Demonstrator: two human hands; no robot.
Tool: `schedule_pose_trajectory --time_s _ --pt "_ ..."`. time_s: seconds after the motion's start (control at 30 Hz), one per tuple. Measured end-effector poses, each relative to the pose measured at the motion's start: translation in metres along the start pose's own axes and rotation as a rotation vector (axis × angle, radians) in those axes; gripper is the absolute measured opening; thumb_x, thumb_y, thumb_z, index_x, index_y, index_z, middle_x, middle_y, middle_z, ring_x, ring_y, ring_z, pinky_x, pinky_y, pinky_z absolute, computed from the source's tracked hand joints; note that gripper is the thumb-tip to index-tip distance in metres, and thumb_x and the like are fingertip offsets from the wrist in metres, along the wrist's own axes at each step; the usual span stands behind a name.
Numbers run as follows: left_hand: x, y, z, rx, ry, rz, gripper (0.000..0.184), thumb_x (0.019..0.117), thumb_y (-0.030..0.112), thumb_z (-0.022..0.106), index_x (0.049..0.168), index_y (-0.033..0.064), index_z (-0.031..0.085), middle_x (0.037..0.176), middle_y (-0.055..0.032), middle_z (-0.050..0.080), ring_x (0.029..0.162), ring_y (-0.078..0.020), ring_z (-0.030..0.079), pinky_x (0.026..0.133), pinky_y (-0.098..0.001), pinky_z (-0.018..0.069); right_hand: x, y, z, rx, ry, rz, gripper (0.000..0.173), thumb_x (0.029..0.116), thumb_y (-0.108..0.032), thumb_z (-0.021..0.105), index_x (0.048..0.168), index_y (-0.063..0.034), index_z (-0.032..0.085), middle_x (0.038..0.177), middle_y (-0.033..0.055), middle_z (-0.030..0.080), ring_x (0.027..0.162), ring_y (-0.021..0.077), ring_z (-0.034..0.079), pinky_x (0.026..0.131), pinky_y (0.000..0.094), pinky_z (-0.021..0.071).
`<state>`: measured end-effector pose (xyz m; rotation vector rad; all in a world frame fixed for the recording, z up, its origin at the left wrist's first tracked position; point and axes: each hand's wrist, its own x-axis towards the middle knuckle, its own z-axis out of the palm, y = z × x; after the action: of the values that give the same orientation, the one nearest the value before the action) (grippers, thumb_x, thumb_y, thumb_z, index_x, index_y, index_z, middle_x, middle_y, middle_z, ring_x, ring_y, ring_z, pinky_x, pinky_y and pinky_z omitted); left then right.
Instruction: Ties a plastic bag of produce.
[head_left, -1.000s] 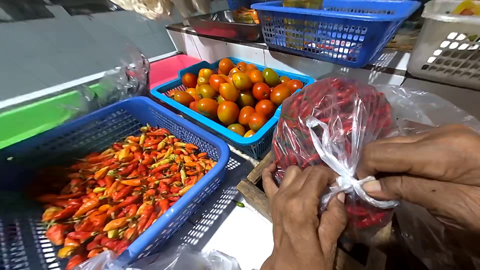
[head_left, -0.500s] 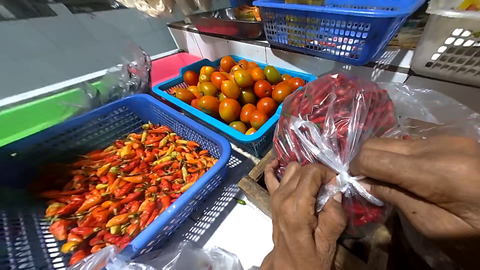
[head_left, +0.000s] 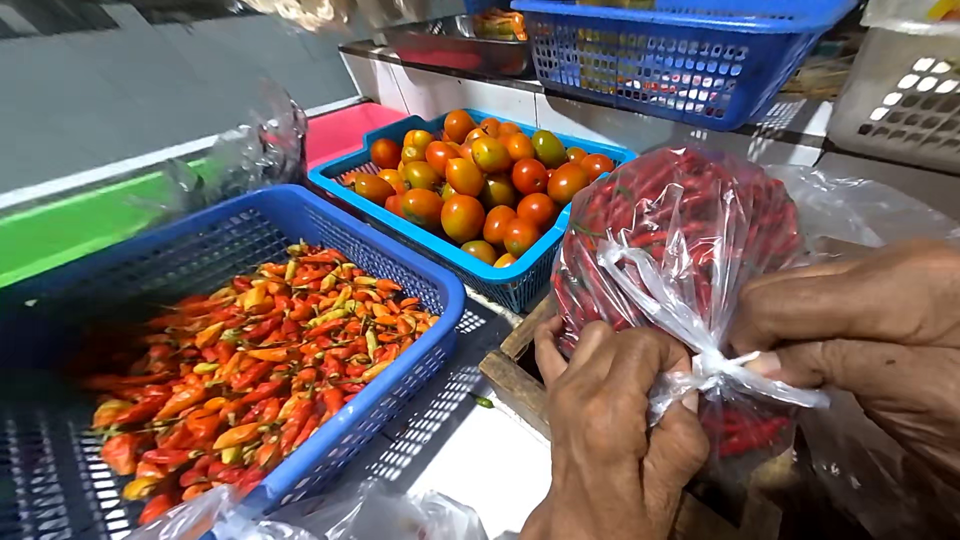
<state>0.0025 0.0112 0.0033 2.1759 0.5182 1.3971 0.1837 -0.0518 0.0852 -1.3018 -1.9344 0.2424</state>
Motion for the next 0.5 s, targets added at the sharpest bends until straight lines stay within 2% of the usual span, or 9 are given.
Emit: schedule_pose_trajectory --time_s 0.2,0.3,0.37,0.43,0.5 --pt "0.001 -0.001 -0.001 -0.024 -0.011 0.001 0.024 0.1022 0.029 0.046 0.086 0.0169 0.060 0.076 0.0079 0.057 0.084 -0.0026 0.056 0.110 -0.0479 0.0294 0.000 0.001 0.001 0.186 0.030 0.097 0.024 0.0807 0.002 0.056 0.064 -0.0129 0.065 0.063 -0.0059 0.059 0.058 0.0014 0.056 0.049 0.0129 0.0437" --pt "0.000 0.000 -0.002 -0.052 0.000 -0.024 0.022 0.1014 0.027 0.046 0.087 0.0174 0.059 0.077 0.0082 0.058 0.086 -0.0024 0.057 0.110 -0.0473 0.0291 0.003 0.006 -0.010 0.394 0.075 0.177 0.028 0.0862 0.001 0.052 0.064 -0.0131 0.063 0.061 -0.0055 0.059 0.053 0.0004 0.051 0.049 0.0139 0.0410" --pt "-0.001 0.000 -0.001 -0.061 0.008 -0.035 0.021 0.1017 0.027 0.047 0.088 0.0176 0.060 0.077 0.0088 0.058 0.086 -0.0016 0.057 0.111 -0.0476 0.0293 0.005 0.019 -0.023 0.549 0.127 0.177 0.028 0.0900 0.000 0.052 0.071 -0.0110 0.069 0.061 -0.0043 0.059 0.050 0.0000 0.049 0.047 0.0144 0.0401" --pt "-0.001 0.000 -0.001 -0.062 0.009 -0.043 0.021 0.1020 0.027 0.047 0.089 0.0172 0.060 0.078 0.0088 0.059 0.086 -0.0015 0.057 0.111 -0.0478 0.0292 0.006 0.026 -0.028 0.471 0.147 0.135 0.026 0.0915 -0.001 0.052 0.075 -0.0109 0.070 0.061 -0.0049 0.057 0.049 -0.0001 0.046 0.044 0.0144 0.0383" --pt "-0.001 -0.001 0.000 -0.061 0.012 -0.041 0.022 0.1025 0.028 0.046 0.089 0.0169 0.060 0.077 0.0083 0.059 0.085 -0.0014 0.057 0.112 -0.0479 0.0289 0.007 0.017 -0.020 0.173 0.102 0.060 0.021 0.0896 -0.002 0.054 0.076 -0.0121 0.067 0.065 -0.0062 0.059 0.052 -0.0005 0.050 0.045 0.0135 0.0416"
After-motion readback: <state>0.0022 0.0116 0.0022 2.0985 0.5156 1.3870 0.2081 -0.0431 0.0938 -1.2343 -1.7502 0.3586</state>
